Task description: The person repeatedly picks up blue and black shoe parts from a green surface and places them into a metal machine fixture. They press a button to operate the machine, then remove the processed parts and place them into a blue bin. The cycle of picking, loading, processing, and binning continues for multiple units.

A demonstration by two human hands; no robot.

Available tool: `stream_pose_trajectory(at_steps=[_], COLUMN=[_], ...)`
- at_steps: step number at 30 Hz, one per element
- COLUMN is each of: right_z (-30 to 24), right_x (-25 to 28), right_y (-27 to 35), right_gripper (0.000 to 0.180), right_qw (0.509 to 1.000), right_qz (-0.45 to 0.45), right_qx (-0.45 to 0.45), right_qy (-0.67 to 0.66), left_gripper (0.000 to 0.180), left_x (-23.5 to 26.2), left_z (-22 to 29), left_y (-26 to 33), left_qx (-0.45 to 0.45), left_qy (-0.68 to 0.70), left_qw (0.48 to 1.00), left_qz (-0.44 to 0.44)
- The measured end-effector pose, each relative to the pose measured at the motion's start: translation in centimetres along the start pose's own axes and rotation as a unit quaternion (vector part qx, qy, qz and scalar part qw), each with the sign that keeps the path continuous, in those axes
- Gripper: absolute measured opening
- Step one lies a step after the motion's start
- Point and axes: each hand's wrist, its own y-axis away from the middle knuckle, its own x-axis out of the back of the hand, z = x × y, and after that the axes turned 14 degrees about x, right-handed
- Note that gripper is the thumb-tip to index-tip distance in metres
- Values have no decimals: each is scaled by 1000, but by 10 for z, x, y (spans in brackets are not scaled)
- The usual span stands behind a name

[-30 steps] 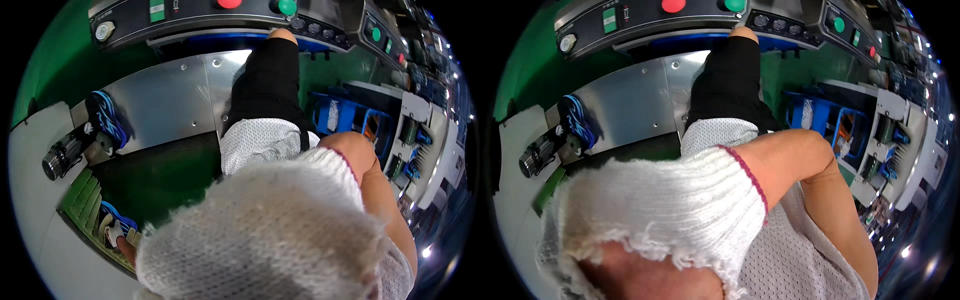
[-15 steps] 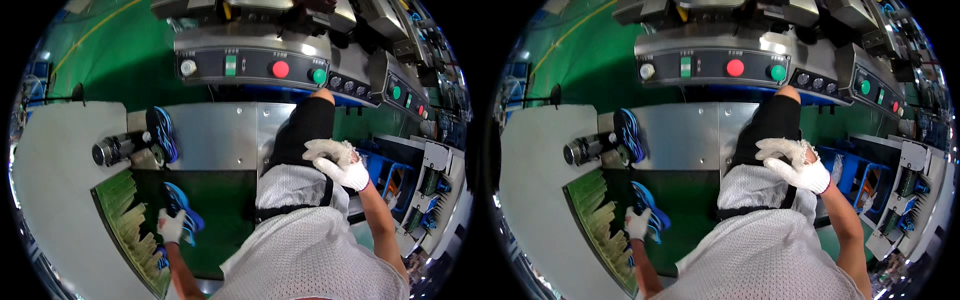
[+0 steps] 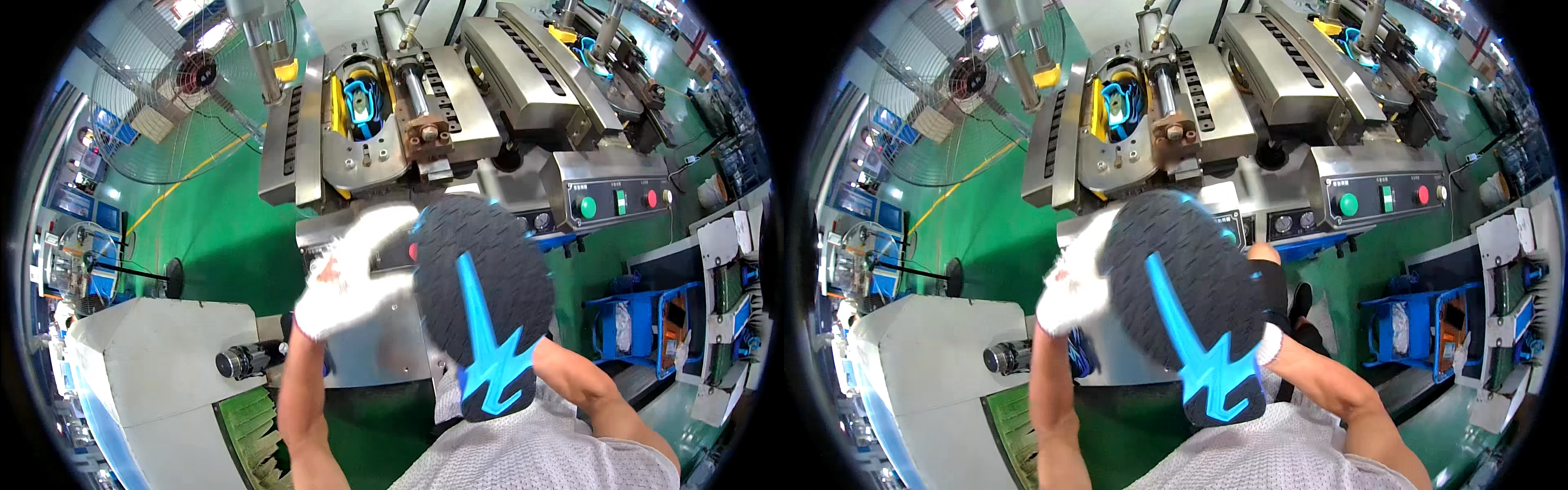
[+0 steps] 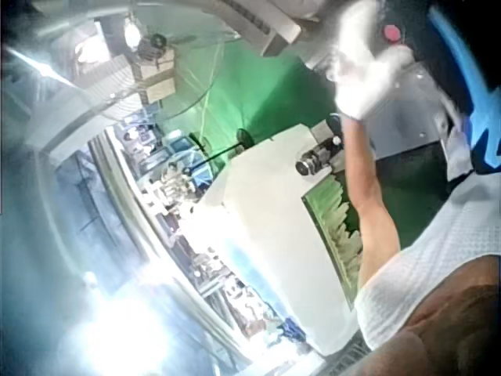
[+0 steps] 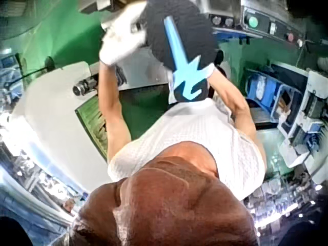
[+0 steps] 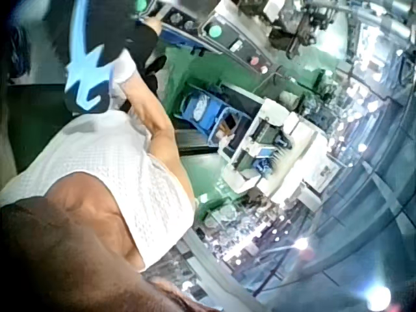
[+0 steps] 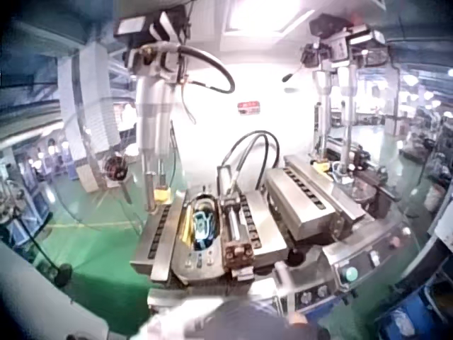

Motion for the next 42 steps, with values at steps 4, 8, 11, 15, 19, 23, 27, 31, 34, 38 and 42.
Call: stream_pose_trajectory(at_steps=[4, 8, 11, 15, 19, 23, 27, 31, 34, 38, 42], right_z=[-23, -18, -5, 17, 25, 19, -44, -66, -110, -177, -208], right_x=[53, 96, 115, 122, 113, 108, 74, 59, 24, -28, -32], right_y=[60, 123, 162, 188, 189, 176, 121, 75, 8, -128, -282], right_gripper=[53, 52, 52, 51, 51, 47, 58, 69, 50, 33, 20], right_qw=[977, 917, 872, 825, 802, 843, 881, 908, 921, 951, 929], right_qz=[184, 326, 384, 416, 418, 384, 326, 331, 312, 154, 141], right_qx=[72, 136, 163, 173, 174, 231, 313, 256, 231, 260, 161], right_qy=[-81, -188, -256, -343, -390, -298, -138, -32, 29, 70, 300], left_gripper=[59, 88, 94, 84, 88, 80, 59, 55, 49, 51, 49], left_x=[36, 37, 14, 20, 71, 107, 101, 54, 4, -62, -105], left_z=[-27, -76, -112, -139, -113, -64, -4, 8, -21, -75, -126], left_y=[-141, -260, -314, -358, -359, -294, -164, -7, 93, 185, 222], left_qx=[12, 201, 279, 329, 299, 240, 172, 161, 210, 300, 371], left_qy=[-140, -251, -290, -323, -319, -217, -99, -60, -37, -37, -69], left_qw=[969, 915, 885, 859, 880, 909, 917, 902, 910, 900, 899], left_qz=[204, 243, 234, 222, 188, 264, 346, 396, 356, 314, 221])
